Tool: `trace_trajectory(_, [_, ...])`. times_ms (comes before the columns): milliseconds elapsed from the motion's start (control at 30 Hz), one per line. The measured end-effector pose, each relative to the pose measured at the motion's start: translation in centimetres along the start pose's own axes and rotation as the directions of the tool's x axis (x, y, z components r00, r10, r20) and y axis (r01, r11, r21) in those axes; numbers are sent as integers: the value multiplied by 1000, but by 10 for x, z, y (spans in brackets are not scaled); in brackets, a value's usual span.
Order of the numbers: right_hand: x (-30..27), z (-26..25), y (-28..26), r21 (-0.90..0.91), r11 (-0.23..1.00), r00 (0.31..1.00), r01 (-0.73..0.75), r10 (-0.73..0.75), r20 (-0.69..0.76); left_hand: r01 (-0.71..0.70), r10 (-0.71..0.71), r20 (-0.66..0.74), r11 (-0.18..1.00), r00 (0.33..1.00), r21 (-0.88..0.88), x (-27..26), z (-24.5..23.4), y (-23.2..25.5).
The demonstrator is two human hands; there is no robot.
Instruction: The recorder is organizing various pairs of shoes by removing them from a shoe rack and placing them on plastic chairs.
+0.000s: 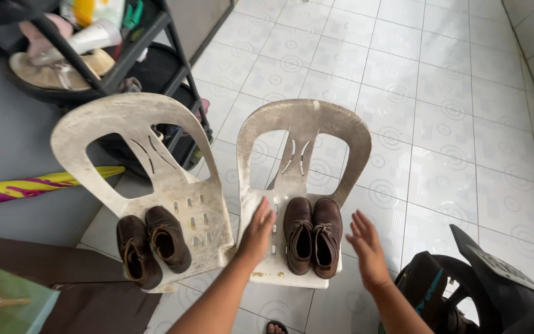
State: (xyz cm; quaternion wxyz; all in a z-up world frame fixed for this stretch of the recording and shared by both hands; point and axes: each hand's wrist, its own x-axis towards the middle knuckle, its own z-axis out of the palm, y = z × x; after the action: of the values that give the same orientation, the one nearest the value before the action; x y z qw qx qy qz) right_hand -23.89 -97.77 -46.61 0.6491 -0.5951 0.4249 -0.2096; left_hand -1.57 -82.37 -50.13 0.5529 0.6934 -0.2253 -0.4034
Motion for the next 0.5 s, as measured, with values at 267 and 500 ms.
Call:
trace_trajectory(267, [-16, -5, -63, 11, 989, 989, 145, -145, -29, -136, 103, -108, 921, 989, -364, -48, -93, 76])
trace_trajectory(500, [-49, 32, -122, 143, 974, 985, 174, -172, -28, -290, 211, -204, 795, 956, -533, -112, -179, 104])
